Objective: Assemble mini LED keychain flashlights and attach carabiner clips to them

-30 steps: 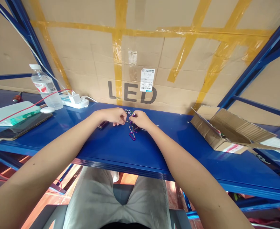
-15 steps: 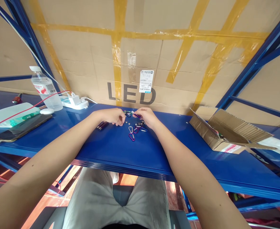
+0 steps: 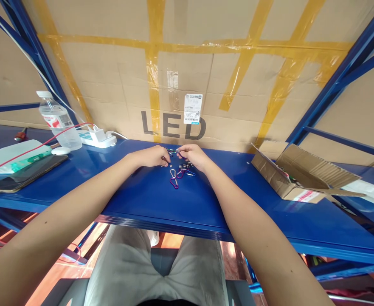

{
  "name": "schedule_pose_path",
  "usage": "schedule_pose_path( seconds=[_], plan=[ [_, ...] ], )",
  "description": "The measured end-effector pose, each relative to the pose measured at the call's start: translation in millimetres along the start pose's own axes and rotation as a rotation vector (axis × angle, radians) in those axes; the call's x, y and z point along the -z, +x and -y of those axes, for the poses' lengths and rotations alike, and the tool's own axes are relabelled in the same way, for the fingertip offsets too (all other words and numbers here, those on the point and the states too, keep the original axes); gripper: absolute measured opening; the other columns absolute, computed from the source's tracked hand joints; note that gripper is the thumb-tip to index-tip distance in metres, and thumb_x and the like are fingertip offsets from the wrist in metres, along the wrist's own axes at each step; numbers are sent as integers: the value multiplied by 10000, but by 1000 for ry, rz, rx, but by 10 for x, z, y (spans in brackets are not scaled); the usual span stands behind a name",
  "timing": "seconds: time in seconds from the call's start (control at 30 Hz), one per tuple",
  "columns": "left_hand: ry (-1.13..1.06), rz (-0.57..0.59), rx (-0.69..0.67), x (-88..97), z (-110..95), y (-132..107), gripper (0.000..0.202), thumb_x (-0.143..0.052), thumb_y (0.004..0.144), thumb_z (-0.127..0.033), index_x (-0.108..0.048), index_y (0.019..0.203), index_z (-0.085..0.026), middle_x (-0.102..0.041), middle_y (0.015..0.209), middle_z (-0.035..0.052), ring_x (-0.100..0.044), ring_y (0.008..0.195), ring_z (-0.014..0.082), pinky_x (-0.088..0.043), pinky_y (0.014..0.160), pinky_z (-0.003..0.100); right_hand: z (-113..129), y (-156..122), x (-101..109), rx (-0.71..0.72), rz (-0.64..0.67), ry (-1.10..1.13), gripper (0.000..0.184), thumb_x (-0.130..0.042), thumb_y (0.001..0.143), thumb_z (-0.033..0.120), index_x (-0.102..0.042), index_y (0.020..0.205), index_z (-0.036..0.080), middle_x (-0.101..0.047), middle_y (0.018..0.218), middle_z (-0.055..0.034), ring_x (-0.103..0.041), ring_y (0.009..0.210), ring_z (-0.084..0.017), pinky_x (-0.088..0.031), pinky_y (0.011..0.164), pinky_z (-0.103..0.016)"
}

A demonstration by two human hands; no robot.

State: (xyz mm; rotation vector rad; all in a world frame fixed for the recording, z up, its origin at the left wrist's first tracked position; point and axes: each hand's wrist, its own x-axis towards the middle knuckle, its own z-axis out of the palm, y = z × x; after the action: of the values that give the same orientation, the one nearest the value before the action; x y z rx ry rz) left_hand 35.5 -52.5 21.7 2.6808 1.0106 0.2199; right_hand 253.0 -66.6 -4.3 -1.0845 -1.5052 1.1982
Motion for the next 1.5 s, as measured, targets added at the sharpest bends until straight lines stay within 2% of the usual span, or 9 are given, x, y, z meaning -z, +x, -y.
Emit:
schedule_pose_path(
  seconds=[0.1, 0.2, 0.47, 0.57, 0.83, 1.13, 1.27, 1.37, 1.5],
  plan=[
    [31, -3, -1, -4, -40, -9, 153, -644, 776, -146, -781, 827, -190, -769, 828, 36, -671, 739, 179, -456, 692, 267, -4, -11, -1, 35, 43, -19, 136, -691, 729, 89, -761, 818, 164, -706, 723, -40, -609, 742, -164, -426, 694, -298],
    [-13, -64, -3, 39, -50, -58, 136, -638, 756, -129, -756, 797, -181, -746, 763, 25, -651, 668, 164, -457, 660, 271, -7, -19, 3, 59, 80, -39, 121, -714, 717, 121, -751, 825, 162, -704, 732, -43, -603, 754, -166, -421, 698, -301],
    [-359, -458, -35, 38, -111, -16, 43, -657, 772, -174, -684, 799, -154, -727, 794, 36, -658, 742, 160, -495, 677, 277, 12, -46, -8, 51, 115, -33, 144, -724, 699, 161, -752, 840, 169, -711, 768, -47, -609, 775, -174, -433, 723, -306],
    [-412, -548, -44, -2, -193, 19, 53, -687, 781, -209, -699, 791, -158, -723, 757, 29, -651, 715, 155, -496, 658, 275, 50, -72, -25, 53, 154, 7, 154, -717, 695, 163, -757, 843, 171, -709, 789, -50, -613, 788, -177, -440, 729, -307],
    [-526, -510, -141, -34, -229, 21, 60, -723, 794, -232, -726, 795, -173, -742, 721, 29, -690, 687, 172, -553, 716, 317, 98, -109, -28, 60, 218, 89, 162, -778, 660, 178, -758, 821, 177, -711, 824, -52, -635, 823, -184, -466, 761, -314],
    [-361, -526, -296, 25, -236, 8, 123, -674, 840, -233, -725, 748, -168, -737, 895, 63, -692, 842, 183, -534, 778, 320, 55, -80, 9, 104, 236, 172, 167, -810, 665, 218, -730, 806, 178, -710, 820, -46, -636, 792, -172, -474, 754, -320],
    [-347, -574, -225, 51, -280, -26, 75, -697, 811, -224, -729, 845, -165, -718, 887, 57, -658, 805, 167, -513, 710, 298, 81, -73, 19, 152, 156, 168, 206, -802, 606, 172, -702, 784, 196, -710, 817, -19, -634, 803, -168, -475, 799, -329],
    [-418, -583, -152, 63, -287, -35, 177, -716, 779, -206, -716, 946, -149, -692, 823, 43, -643, 763, 154, -516, 687, 287, 97, -64, 30, 220, 135, 130, 211, -797, 601, 160, -693, 780, 199, -708, 847, -6, -630, 842, -163, -466, 854, -334],
    [-451, -536, -194, 68, -297, -36, 117, -704, 775, -192, -711, 880, -141, -702, 840, 49, -657, 796, 158, -539, 760, 319, 88, -44, 37, 274, 152, 73, 188, -783, 632, 167, -694, 793, 202, -697, 854, 7, -628, 876, -166, -454, 881, -340]
  ],
)
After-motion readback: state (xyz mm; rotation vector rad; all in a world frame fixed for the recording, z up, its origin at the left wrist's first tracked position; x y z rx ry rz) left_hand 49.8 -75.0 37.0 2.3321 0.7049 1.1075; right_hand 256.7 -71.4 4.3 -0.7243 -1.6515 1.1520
